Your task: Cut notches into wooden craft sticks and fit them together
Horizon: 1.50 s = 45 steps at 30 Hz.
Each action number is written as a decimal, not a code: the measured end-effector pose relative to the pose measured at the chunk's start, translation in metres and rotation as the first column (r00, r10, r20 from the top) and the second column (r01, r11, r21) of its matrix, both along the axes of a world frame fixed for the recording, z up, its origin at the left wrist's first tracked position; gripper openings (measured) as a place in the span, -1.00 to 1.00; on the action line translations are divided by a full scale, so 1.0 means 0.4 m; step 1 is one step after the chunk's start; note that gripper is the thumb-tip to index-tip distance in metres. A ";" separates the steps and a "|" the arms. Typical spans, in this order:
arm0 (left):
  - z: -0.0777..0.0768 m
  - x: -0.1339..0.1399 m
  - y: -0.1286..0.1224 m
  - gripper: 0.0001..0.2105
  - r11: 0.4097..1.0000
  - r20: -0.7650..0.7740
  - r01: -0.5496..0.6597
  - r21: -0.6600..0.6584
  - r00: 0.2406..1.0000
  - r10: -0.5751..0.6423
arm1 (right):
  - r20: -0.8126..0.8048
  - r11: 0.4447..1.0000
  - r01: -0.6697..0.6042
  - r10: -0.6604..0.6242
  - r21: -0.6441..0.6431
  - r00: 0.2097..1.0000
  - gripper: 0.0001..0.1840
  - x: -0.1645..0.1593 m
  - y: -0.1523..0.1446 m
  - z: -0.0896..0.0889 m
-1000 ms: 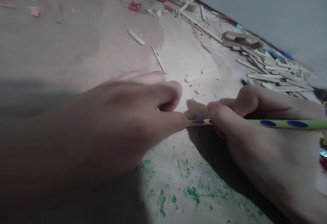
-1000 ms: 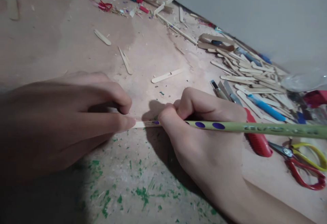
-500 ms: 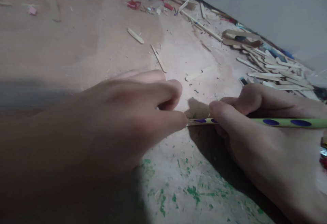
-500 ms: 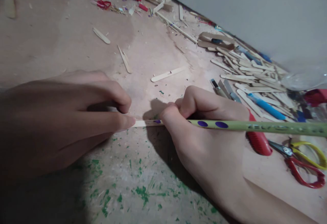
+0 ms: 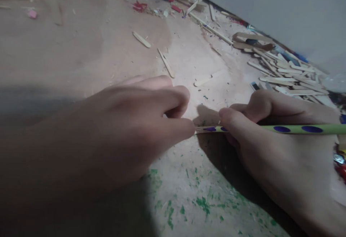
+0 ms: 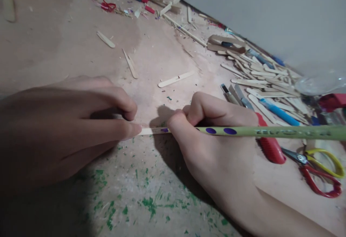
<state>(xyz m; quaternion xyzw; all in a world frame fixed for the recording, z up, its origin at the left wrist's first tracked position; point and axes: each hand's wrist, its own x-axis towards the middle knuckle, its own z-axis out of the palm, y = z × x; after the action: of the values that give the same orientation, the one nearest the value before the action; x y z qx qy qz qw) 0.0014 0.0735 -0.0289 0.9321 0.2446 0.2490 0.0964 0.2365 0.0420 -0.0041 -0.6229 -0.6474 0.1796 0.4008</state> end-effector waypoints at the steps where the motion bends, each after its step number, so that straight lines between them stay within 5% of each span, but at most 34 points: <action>1: -0.001 -0.001 0.000 -0.80 1.000 0.009 0.005 0.006 1.000 -0.005 | 0.002 1.000 0.002 -0.002 -0.001 1.000 -0.59 0.000 0.000 -0.001; 37: 0.033 -0.006 -0.002 -0.74 0.998 -0.084 0.039 -0.049 0.996 -0.043 | -0.119 0.995 -0.064 0.055 -0.077 0.991 -0.53 0.001 0.008 -0.003; 42: 0.032 -0.011 0.003 -0.73 0.995 -0.057 0.019 0.096 0.998 -0.013 | -0.180 0.997 -0.080 0.077 -0.009 0.981 -0.53 0.007 0.017 0.002; 45: 0.071 -0.002 -0.024 -0.75 0.983 -0.034 -0.004 0.183 0.999 0.011 | -0.142 0.991 -0.120 0.128 0.061 0.982 -0.48 0.038 0.022 0.007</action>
<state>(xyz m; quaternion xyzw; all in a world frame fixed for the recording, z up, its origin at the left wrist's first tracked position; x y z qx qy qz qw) 0.0007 0.0640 -0.0003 0.9403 0.2260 0.2545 0.0052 0.2518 0.0508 -0.0015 -0.5559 -0.6585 0.2323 0.4510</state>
